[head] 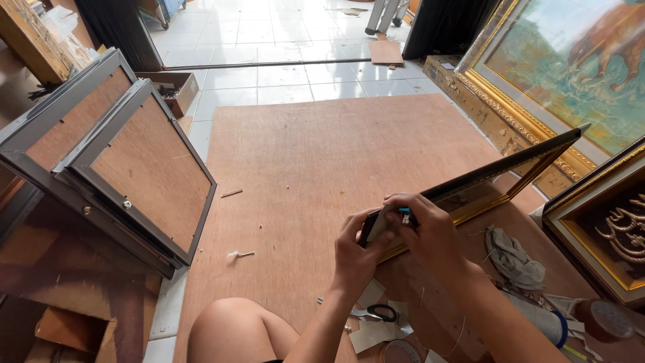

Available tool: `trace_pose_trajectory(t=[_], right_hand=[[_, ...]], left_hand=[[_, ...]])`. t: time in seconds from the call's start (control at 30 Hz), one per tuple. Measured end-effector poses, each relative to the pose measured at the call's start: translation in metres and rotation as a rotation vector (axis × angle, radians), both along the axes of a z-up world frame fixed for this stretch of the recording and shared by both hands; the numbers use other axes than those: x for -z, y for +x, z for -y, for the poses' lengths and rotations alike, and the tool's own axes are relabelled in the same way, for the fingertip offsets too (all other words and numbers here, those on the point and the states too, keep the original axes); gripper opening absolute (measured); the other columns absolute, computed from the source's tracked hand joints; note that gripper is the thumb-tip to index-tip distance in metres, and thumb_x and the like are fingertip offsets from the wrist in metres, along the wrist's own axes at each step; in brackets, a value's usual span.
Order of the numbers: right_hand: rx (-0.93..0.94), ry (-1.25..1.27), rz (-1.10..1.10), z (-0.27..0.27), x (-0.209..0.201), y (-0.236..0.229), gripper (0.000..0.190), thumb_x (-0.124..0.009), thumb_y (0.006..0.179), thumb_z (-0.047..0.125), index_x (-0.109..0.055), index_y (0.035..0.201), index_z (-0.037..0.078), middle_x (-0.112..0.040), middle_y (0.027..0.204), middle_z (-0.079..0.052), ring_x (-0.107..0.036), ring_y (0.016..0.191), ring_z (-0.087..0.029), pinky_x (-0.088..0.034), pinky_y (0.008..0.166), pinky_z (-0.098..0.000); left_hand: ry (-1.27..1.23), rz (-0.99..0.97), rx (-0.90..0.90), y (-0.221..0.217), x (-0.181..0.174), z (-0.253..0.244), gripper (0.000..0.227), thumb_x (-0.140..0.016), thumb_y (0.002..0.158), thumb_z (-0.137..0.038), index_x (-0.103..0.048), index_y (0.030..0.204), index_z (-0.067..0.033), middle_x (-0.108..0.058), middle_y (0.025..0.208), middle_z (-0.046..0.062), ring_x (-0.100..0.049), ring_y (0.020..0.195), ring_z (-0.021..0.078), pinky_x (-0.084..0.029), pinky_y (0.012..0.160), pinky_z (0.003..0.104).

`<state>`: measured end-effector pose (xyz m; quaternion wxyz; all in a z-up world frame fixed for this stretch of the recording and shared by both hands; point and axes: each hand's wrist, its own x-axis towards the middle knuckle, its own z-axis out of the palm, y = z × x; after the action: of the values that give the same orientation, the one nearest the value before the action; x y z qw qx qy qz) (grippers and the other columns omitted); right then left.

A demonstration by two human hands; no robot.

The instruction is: Attaching and securing protective cardboard corners to a picture frame using a hand tool.

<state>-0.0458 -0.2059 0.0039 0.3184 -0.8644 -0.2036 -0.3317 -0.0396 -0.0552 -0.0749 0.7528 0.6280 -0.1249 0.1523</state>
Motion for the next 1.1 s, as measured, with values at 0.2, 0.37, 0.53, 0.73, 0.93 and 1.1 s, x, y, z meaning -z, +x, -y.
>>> trace_pose_trajectory(t=[0.2, 0.37, 0.53, 0.73, 0.93, 1.1], right_hand=[[-0.036, 0.137, -0.077, 0.000, 0.008, 0.002, 0.025, -0.087, 0.095, 0.018, -0.082, 0.119, 0.021, -0.088, 0.119, -0.002, -0.084, 0.110, -0.030, -0.065, 0.095, -0.0439], [-0.043, 0.185, -0.097, -0.004, 0.006, -0.001, 0.022, -0.087, 0.096, 0.018, -0.081, 0.117, 0.018, -0.088, 0.118, -0.004, -0.084, 0.110, -0.029, -0.064, 0.097, -0.0450], [-0.044, 0.210, -0.099, -0.008, 0.000, -0.002, 0.021, -0.089, 0.092, 0.011, -0.083, 0.112, 0.016, -0.089, 0.112, -0.005, -0.085, 0.107, -0.027, -0.064, 0.097, -0.0426], [-0.017, 0.270, -0.102, -0.013, 0.003, 0.000, 0.022, -0.092, 0.091, 0.010, -0.082, 0.110, 0.011, -0.088, 0.106, -0.009, -0.084, 0.108, -0.027, -0.063, 0.098, -0.0424], [-0.007, 0.287, -0.090, -0.010, 0.006, 0.002, 0.021, -0.095, 0.089, 0.012, -0.083, 0.105, 0.012, -0.087, 0.098, -0.008, -0.085, 0.103, -0.025, -0.063, 0.094, -0.0418], [-0.058, 0.330, -0.082, -0.007, 0.012, 0.003, 0.024, -0.097, 0.084, 0.009, -0.085, 0.104, 0.015, -0.089, 0.104, -0.003, -0.085, 0.106, -0.020, -0.063, 0.099, -0.0382]], left_hand=[[-0.006, -0.126, -0.060, -0.003, -0.006, -0.003, 0.039, -0.092, 0.093, -0.029, -0.086, 0.131, -0.0234, -0.082, 0.105, 0.005, -0.084, 0.098, 0.0203, -0.072, 0.084, 0.037], [0.036, -0.132, -0.077, -0.010, -0.012, -0.010, 0.034, -0.086, 0.099, -0.041, -0.088, 0.130, -0.0283, -0.087, 0.106, 0.009, -0.086, 0.104, 0.0312, -0.072, 0.087, 0.045], [0.044, -0.124, -0.112, -0.007, -0.008, -0.007, 0.030, -0.086, 0.099, -0.037, -0.088, 0.128, -0.0293, -0.089, 0.107, 0.011, -0.086, 0.106, 0.0341, -0.072, 0.087, 0.050], [0.093, -0.121, -0.178, -0.002, 0.004, -0.003, 0.040, -0.094, 0.089, -0.034, -0.085, 0.128, -0.0290, -0.088, 0.107, 0.006, -0.087, 0.104, 0.0314, -0.072, 0.086, 0.045], [-0.014, -0.149, -0.139, 0.006, 0.008, 0.000, 0.040, -0.103, 0.076, -0.024, -0.086, 0.112, -0.0216, -0.088, 0.095, 0.007, -0.088, 0.096, 0.0278, -0.074, 0.087, 0.043], [-0.125, -0.092, -0.076, 0.001, 0.004, 0.001, 0.025, -0.099, 0.087, -0.018, -0.088, 0.109, -0.0159, -0.087, 0.091, 0.007, -0.085, 0.094, 0.0165, -0.072, 0.085, 0.042]])
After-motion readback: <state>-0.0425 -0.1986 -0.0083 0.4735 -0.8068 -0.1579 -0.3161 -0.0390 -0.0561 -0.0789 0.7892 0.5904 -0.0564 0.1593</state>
